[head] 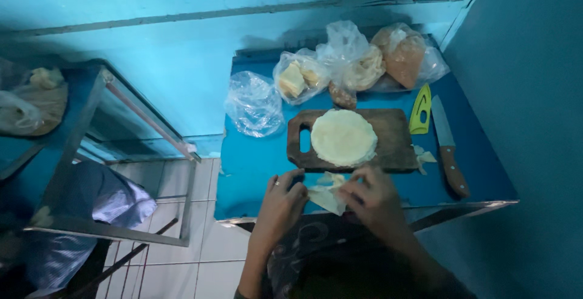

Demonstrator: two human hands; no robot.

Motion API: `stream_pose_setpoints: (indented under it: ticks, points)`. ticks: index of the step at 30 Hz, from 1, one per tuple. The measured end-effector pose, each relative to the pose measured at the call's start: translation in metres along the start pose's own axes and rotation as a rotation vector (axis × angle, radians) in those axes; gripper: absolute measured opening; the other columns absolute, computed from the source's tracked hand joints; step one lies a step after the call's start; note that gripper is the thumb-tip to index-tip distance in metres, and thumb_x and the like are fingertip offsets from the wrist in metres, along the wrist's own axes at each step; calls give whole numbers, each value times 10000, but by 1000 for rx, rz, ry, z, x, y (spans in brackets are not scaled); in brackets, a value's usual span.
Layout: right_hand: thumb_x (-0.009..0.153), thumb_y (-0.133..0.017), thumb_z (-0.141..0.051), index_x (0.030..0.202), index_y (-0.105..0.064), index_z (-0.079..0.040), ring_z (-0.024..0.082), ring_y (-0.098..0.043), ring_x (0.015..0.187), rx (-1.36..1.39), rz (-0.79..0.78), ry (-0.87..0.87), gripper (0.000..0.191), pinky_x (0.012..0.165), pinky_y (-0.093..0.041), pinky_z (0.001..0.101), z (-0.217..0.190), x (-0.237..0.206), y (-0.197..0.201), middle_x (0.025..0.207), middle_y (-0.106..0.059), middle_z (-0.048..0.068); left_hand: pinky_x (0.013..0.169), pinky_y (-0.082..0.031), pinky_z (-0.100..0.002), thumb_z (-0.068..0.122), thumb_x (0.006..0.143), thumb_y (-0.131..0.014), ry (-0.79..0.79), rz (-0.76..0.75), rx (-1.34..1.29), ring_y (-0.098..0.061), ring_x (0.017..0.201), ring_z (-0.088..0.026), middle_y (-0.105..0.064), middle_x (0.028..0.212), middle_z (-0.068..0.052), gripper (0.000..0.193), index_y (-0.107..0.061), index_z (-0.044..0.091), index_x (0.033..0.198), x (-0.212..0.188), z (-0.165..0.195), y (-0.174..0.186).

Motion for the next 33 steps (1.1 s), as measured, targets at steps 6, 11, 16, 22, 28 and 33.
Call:
stream_pose_setpoints:
  ticks: [6, 11, 16, 22, 28, 33]
  points:
    - [748, -855, -261, 887, -717, -97, 285, -635, 936, 116, -34, 143, 255, 785, -485, 442, -26, -10, -19, 977, -640, 83, 1051, -409, -556, 49, 802, -701, -59, 29, -110, -528, 1249, -431, -543, 1433, -224, 410, -649, 31, 1209, 2, 17, 16]
    - [818, -808, -205, 937, -716, -100, 265, -679, 900, 205, 43, 221, 183, 850, -489, 450, -28, -1, -8, 925, -709, 62, 1022, -357, -596, 97, 765, -786, -176, -65, -3, -549, 1263, -405, -585, 1383, -174, 351, -670, 68, 1095, 11, 40, 13]
    - [886, -775, -202, 1000, -725, -75, 188, -714, 858, 496, -158, -35, 178, 789, -560, 353, 12, 30, -6, 909, -725, 55, 847, -536, -418, 115, 886, -785, 5, -83, -324, -665, 991, -319, -696, 1080, -109, 234, -693, 33, 1084, 29, 18, 16]
    - [820, -825, -127, 1144, -729, -30, 127, -702, 913, 649, -160, -39, 352, 828, -579, 298, 25, 54, 16, 997, -749, 52, 798, -589, -287, 59, 1001, -651, 117, -36, -975, -721, 896, -142, -737, 952, -61, 141, -722, -44, 1065, 69, -11, 0]
    - [949, -700, -58, 1104, -677, 11, 110, -666, 1020, 906, -64, -33, 171, 896, -549, 269, 38, 73, 27, 1051, -658, 55, 860, -591, -291, 54, 991, -646, 290, -10, -1212, -723, 923, -143, -754, 1028, -82, 204, -736, -40, 1148, 80, -27, -24]
    - [942, -695, -91, 1026, -679, 2, 94, -673, 839, 768, 25, -84, 126, 745, -546, 254, 51, 92, 44, 909, -698, 15, 867, -576, -335, 73, 979, -687, 378, 53, -1570, -709, 931, -175, -748, 1030, -86, 149, -718, -6, 1102, 89, -25, -34]
Point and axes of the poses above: each hand's wrist, its own x-axis towards the middle knuckle, its own y-axis out of the back of the hand, z = x × y, the point moved 10 cm from there along x, towards the middle knuckle
